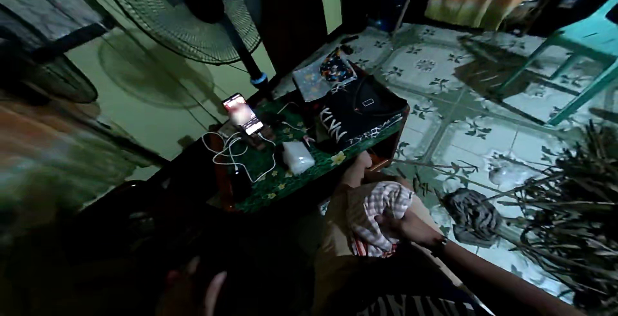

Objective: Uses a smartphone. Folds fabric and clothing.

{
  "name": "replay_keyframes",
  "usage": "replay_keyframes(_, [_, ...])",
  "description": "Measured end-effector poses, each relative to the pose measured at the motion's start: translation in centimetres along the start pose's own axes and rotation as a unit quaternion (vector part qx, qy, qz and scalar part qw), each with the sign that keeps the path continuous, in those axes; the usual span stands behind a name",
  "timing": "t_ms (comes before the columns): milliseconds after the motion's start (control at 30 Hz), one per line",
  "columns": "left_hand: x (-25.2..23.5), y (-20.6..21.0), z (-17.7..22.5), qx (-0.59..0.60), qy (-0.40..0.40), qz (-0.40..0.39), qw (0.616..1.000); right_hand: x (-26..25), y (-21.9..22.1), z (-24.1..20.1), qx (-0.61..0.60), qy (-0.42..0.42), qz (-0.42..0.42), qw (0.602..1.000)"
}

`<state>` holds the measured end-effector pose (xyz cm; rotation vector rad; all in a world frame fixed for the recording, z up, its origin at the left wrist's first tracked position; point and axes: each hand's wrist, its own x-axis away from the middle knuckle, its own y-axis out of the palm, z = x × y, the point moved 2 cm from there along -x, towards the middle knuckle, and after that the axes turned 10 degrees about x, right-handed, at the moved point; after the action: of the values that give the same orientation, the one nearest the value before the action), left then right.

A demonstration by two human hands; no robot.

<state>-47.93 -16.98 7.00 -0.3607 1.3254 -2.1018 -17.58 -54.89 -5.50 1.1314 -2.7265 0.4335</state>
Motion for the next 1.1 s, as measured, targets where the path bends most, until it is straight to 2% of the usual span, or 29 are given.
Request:
replay_keyframes(67, [-2.0,2.7,6.4,0.110,0.076,-0.047,0.990,0.3,0.0,-2.5,0.038,-0.053,-0.039,0.997])
replay_keyframes(167, [-3.8,6.6,14.4,0.224,0.204,-0.075,0.950,0.9,-0.7,-7.4,0.116,-0.138,-0.135,0.974])
replay_keyframes(267, [-4.2,8.9,21.2,0.321,0.338,-0.125,0.876,2.0,-1.2,-12.2,0.266,-0.226,-0.215,0.912])
replay_keyframes(367, [-3.8,9.5,24.9,0.336,0.420,-0.176,0.824,3.5,-1.4,-15.3,0.353,-0.276,-0.244,0.860])
replay_keyframes(433, [-3.8,9.8,25.3,0.356,0.446,-0.181,0.801,4.1,-2.0,-16.3,0.371,-0.294,-0.228,0.851])
replay_keyframes(533, [-3.8,9.9,24.6,0.388,0.443,-0.123,0.799,4.2,-3.6,-16.9,0.357,-0.312,-0.166,0.864])
replay_keyframes(633, [-3.6,9.3,24.0,0.445,0.423,-0.066,0.786,3.9,-5.9,-16.7,0.373,-0.279,-0.104,0.879])
replay_keyframes(733, [-3.4,8.9,23.7,0.481,0.415,-0.048,0.771,3.7,-7.9,-15.6,0.372,-0.229,-0.049,0.898])
replay_keyframes(800, [-3.4,8.9,23.6,0.501,0.408,-0.045,0.762,3.5,-8.5,-15.6,0.347,-0.227,-0.025,0.910])
replay_keyframes(967, [-4.0,8.5,23.0,0.533,0.365,-0.009,0.763,3.1,-9.0,-15.8,0.274,-0.273,0.040,0.921])
replay_keyframes(1100, [-4.4,8.2,22.6,0.524,0.348,0.003,0.778,3.3,-9.1,-15.7,0.275,-0.298,0.056,0.912])
